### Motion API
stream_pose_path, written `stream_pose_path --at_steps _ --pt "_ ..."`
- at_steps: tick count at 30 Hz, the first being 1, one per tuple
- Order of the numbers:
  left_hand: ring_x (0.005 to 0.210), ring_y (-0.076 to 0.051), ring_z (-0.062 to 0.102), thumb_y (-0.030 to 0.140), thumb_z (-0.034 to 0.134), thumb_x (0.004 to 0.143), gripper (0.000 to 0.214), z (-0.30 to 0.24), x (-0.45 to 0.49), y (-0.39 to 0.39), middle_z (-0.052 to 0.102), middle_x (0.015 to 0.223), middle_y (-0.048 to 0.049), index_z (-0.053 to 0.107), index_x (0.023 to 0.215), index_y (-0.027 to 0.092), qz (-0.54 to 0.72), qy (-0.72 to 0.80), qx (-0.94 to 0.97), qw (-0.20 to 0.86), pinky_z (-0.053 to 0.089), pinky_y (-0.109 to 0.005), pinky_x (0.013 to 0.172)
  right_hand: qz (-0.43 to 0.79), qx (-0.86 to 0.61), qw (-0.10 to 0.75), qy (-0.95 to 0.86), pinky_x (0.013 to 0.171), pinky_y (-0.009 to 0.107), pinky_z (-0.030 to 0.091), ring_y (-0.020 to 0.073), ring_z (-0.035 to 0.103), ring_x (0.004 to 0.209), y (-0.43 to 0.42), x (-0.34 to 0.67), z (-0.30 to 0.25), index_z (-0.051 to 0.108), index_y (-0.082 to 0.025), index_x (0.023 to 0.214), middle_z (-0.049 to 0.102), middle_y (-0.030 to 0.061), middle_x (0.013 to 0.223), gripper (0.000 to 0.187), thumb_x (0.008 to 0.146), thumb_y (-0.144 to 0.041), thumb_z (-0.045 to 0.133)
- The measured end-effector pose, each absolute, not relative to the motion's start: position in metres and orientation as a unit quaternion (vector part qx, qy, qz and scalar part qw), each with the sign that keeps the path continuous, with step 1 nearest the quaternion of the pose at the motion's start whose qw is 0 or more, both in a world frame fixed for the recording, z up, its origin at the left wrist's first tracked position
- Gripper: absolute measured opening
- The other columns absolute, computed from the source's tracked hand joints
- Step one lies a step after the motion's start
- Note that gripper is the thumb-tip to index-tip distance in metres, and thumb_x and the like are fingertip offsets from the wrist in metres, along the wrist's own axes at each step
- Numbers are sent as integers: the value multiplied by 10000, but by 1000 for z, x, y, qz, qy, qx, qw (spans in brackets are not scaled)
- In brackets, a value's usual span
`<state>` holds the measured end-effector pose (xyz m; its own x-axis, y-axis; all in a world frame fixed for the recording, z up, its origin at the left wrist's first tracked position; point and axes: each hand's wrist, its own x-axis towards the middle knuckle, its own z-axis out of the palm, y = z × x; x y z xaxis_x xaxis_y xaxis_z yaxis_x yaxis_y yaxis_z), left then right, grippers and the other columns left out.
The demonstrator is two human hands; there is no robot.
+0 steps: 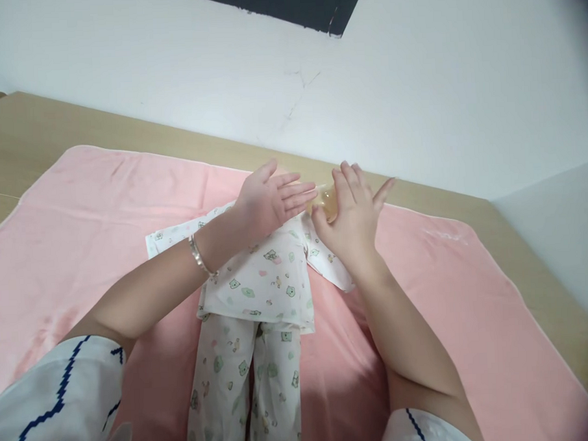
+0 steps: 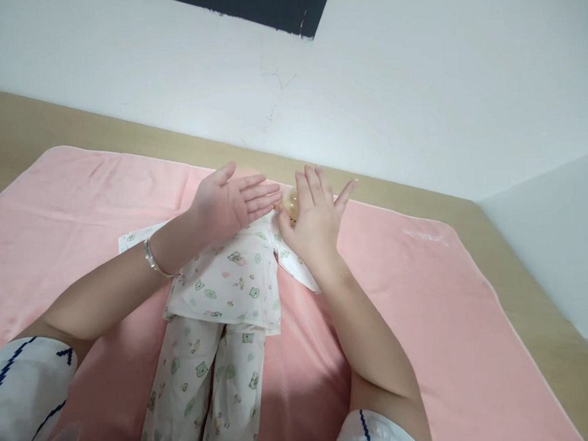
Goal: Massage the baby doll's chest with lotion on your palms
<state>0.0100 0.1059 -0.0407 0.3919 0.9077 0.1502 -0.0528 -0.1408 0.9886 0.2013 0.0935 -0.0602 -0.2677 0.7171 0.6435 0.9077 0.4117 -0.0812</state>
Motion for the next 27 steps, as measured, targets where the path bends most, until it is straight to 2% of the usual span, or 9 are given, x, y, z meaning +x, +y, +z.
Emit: stream_pose_path --at_steps 3,6,8,11,13,16,19,23,27 --pt "1223 -297 631 557 3 965 782 -38 0 73 640 1313 -175 467 1402 104 414 324 527 668 521 -510 1029 -154 -505 329 -783 1119 782 20 396 331 1452 85 196 -59 509 -222 1361 390 149 1560 484 897 -354 475" --pt "1181 -302 652 593 10 960 794 -34 -5 51 673 1262 -157 489 1382 119 399 336 495 695 532 -515 1017 -121 -430 330 -832 1161 733 70 369 358 1444 68 180 -67 605 -273 1250 393 74 1567 388 941 -325 376" --pt "1181 -301 648 605 9 964 785 -28 -8 43 705 1206 -122 533 1349 165 398 350 542 652 529 -523 1008 -95 -372 312 -869 1177 707 113 352 363 1445 50 166 -74 531 -263 1352 420 87 1549 458 946 -337 333" --pt "1208 -288 631 601 -3 969 769 -13 -17 34 715 1186 -89 551 1346 225 401 342 626 575 521 -511 1000 -94 -321 284 -899 1179 705 128 366 227 1502 16 149 -81 240 -155 1537 377 167 1562 679 931 -443 347" --pt "1196 -267 640 598 -14 969 760 -6 -21 24 707 1204 -78 524 1382 254 384 323 633 590 530 -482 982 -109 -258 285 -916 1205 645 168 338 181 1520 -5 142 -80 214 -139 1544 394 163 1551 725 924 -480 370" --pt "1100 -256 689 618 6 971 741 -6 -17 2 715 1179 -58 546 1369 304 334 314 595 660 558 -463 910 -149 -205 304 -918 1245 554 182 260 167 1532 -24 142 -71 382 -267 1470 523 57 1462 592 931 -503 327" --pt "922 -253 735 630 78 980 679 -11 -7 -18 747 1072 -28 604 1304 349 309 323 578 682 571 -448 804 -184 -230 310 -904 1265 559 109 217 125 1540 -24 149 -61 465 -405 1380 619 -10 1350 490 949 -519 262" --pt "930 -217 729 506 -29 1004 689 -2 -12 -16 743 1112 -3 552 1354 385 308 317 643 625 571 -414 822 -221 -307 324 -867 1222 666 2 306 100 1539 -7 156 -62 363 -304 1487 572 82 1414 614 956 -589 241" --pt "1121 -202 677 470 -124 973 776 14 -29 -1 704 1222 -43 492 1417 315 368 372 691 498 533 -422 977 -173 -279 299 -896 1200 691 148 380 158 1518 -10 147 -74 401 -273 1478 505 103 1480 791 852 -757 383"
